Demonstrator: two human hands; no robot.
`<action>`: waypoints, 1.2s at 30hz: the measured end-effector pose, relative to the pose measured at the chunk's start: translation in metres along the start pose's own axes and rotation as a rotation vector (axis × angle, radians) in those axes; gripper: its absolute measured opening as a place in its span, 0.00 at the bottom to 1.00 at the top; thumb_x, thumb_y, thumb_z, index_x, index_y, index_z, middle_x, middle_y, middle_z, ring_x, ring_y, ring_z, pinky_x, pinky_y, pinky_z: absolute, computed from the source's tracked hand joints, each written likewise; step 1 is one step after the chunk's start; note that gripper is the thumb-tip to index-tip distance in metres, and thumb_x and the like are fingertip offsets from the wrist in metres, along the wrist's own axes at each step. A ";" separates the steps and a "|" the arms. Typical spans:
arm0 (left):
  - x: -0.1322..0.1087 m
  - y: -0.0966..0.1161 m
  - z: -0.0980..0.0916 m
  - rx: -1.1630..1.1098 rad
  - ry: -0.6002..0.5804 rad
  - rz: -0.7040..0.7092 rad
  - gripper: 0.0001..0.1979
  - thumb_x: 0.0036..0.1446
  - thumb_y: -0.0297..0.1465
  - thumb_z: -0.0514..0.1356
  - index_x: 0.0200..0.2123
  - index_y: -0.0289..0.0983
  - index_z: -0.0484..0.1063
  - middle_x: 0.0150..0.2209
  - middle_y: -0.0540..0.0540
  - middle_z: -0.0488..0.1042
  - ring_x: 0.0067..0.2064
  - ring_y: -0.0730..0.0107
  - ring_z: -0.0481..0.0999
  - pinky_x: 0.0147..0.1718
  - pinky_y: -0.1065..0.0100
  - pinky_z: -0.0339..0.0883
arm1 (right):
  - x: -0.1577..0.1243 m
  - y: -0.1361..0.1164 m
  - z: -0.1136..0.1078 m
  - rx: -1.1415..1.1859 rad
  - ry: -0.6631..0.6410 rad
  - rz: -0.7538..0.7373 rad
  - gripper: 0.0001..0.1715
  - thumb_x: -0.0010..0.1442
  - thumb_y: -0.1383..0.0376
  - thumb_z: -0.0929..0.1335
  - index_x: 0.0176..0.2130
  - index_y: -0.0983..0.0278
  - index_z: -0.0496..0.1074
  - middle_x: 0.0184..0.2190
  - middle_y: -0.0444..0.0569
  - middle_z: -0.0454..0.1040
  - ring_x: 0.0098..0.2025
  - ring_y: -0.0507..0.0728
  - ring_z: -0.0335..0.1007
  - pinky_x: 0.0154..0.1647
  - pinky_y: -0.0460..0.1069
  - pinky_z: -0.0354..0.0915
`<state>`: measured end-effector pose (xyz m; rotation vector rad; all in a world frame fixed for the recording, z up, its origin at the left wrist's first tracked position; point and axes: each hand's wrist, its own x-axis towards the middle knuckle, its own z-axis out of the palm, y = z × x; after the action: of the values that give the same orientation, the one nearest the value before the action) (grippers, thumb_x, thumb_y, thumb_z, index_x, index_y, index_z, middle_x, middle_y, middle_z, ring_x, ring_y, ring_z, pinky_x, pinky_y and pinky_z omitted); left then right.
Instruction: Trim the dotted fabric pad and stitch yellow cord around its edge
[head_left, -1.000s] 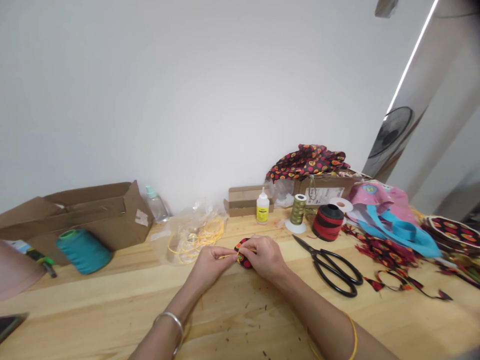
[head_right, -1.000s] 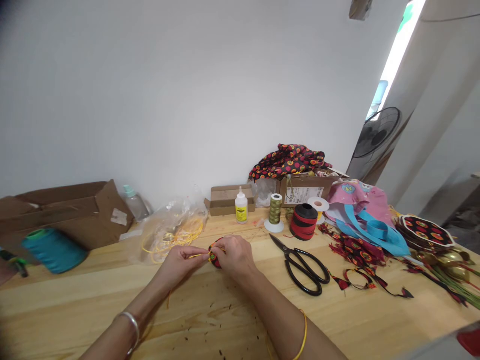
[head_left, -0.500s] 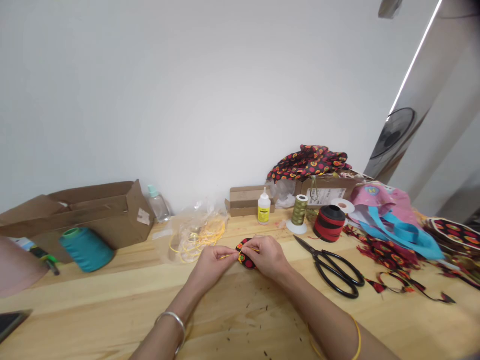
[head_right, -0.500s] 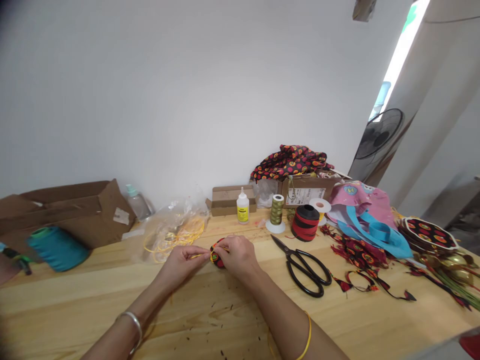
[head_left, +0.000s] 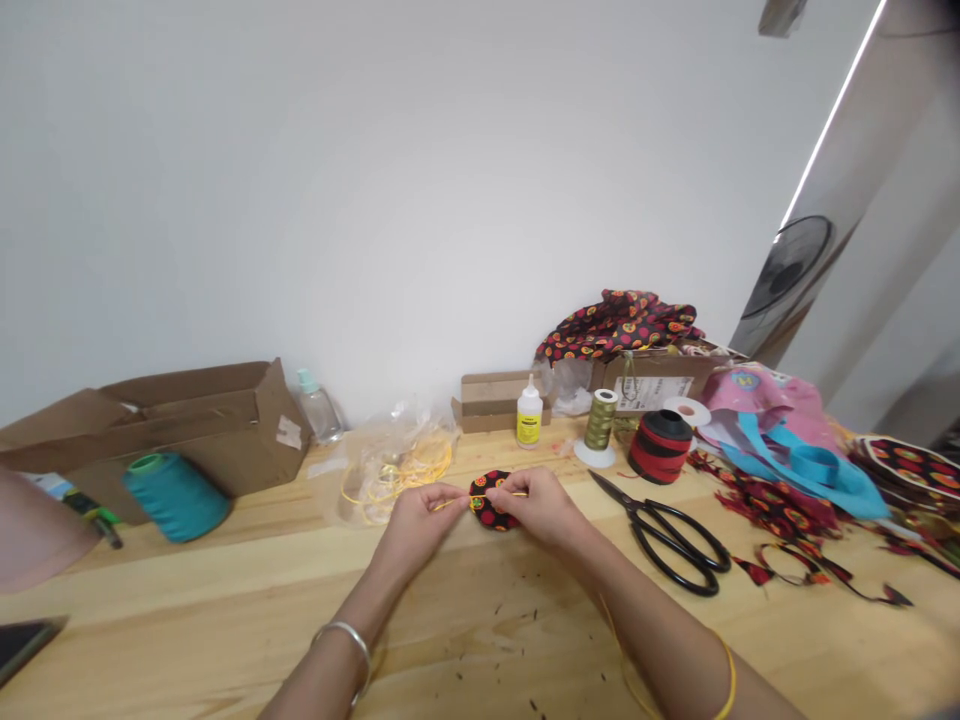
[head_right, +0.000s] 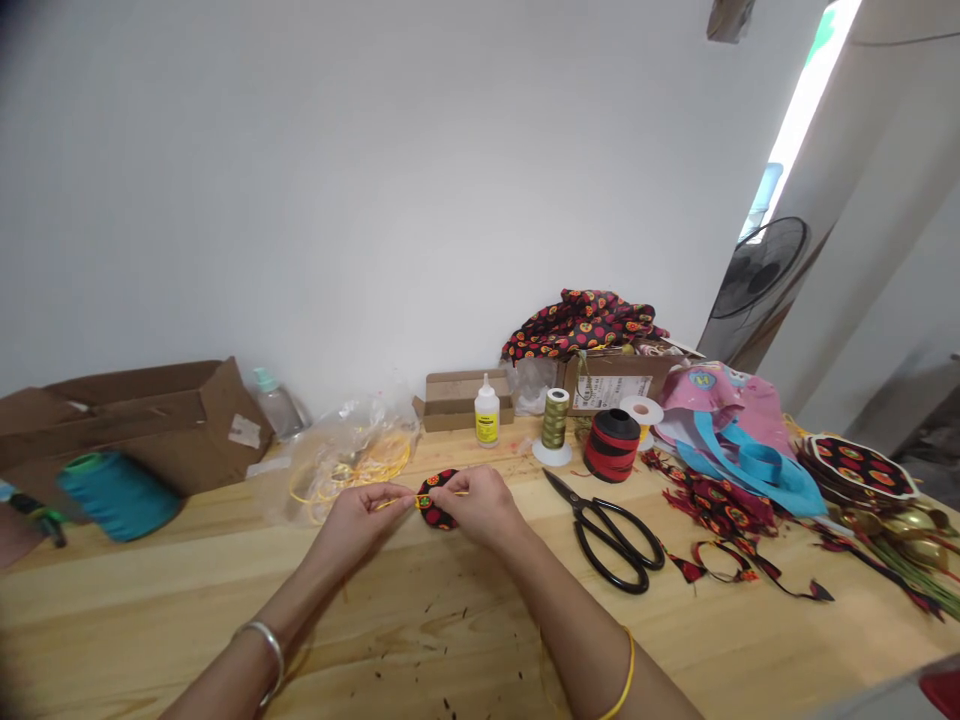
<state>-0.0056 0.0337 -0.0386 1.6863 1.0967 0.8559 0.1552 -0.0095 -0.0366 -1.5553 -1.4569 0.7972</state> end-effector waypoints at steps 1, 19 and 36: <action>0.000 0.000 0.000 -0.008 -0.002 -0.009 0.10 0.42 0.35 0.60 0.26 0.34 0.75 0.24 0.47 0.77 0.25 0.69 0.73 0.23 0.74 0.63 | 0.000 0.000 0.001 0.098 -0.021 0.015 0.15 0.47 0.59 0.65 0.21 0.68 0.72 0.18 0.46 0.70 0.20 0.49 0.61 0.21 0.43 0.55; -0.004 0.001 0.003 -0.055 -0.102 0.017 0.06 0.42 0.31 0.58 0.22 0.33 0.72 0.21 0.49 0.73 0.23 0.73 0.68 0.21 0.75 0.58 | -0.009 -0.012 -0.003 0.624 -0.378 0.110 0.27 0.47 0.70 0.62 0.49 0.65 0.63 0.08 0.34 0.58 0.10 0.43 0.44 0.12 0.40 0.39; -0.006 0.007 0.005 -0.073 -0.076 0.015 0.08 0.40 0.31 0.59 0.22 0.32 0.74 0.21 0.48 0.74 0.23 0.72 0.68 0.23 0.74 0.59 | -0.006 -0.010 -0.007 0.963 -0.405 0.157 0.08 0.50 0.66 0.63 0.22 0.67 0.63 0.12 0.37 0.59 0.12 0.42 0.37 0.12 0.42 0.31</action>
<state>-0.0020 0.0251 -0.0343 1.6550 0.9915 0.8249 0.1563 -0.0173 -0.0247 -0.7823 -0.9400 1.6677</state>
